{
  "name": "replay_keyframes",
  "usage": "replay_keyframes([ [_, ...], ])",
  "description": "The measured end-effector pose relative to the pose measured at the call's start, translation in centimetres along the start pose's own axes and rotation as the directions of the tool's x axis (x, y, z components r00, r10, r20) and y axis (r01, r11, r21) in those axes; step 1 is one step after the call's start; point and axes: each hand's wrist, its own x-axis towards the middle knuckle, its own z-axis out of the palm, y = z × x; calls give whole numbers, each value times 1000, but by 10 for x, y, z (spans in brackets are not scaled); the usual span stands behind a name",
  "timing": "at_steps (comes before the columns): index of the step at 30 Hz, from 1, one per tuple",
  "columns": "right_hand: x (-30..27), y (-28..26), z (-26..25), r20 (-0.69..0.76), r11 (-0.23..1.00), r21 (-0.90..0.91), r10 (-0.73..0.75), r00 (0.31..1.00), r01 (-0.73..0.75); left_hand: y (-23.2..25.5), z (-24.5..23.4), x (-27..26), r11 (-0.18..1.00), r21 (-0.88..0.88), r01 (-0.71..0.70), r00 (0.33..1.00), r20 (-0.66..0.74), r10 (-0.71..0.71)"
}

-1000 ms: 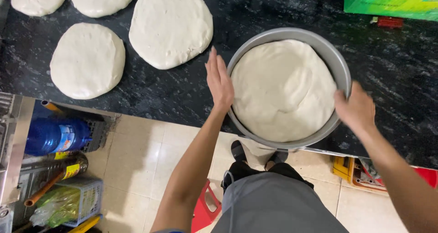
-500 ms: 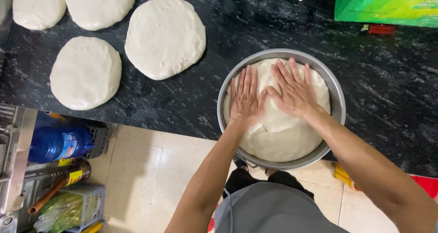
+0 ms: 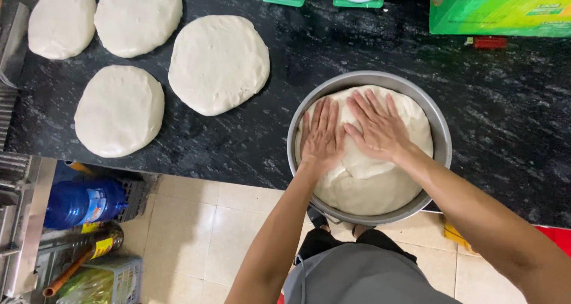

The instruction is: Dividing large rounds of dough into smaller uniform pieces using a mechanical dough divider.

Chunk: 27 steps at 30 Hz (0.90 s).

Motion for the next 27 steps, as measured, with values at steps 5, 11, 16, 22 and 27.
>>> replay_keyframes([
  [5,16,-2,14,-16,999,-36,-3,1000,3,1,7,1,1000,9,6,1000,3,-6],
  [11,22,-11,5,15,999,-37,-14,1000,14,3,-2,6,999,48,-1,999,53,-2],
  [16,27,-12,4,42,995,-82,66,997,-62,-5,4,4,998,-55,8,996,92,-3],
  [22,30,-20,11,206,986,86,120,971,-140,2,5,-20,963,-252,98,994,-13,-105],
  [27,26,-15,19,-33,993,-111,-52,998,48,8,1,-15,990,-14,138,990,-2,-138],
])
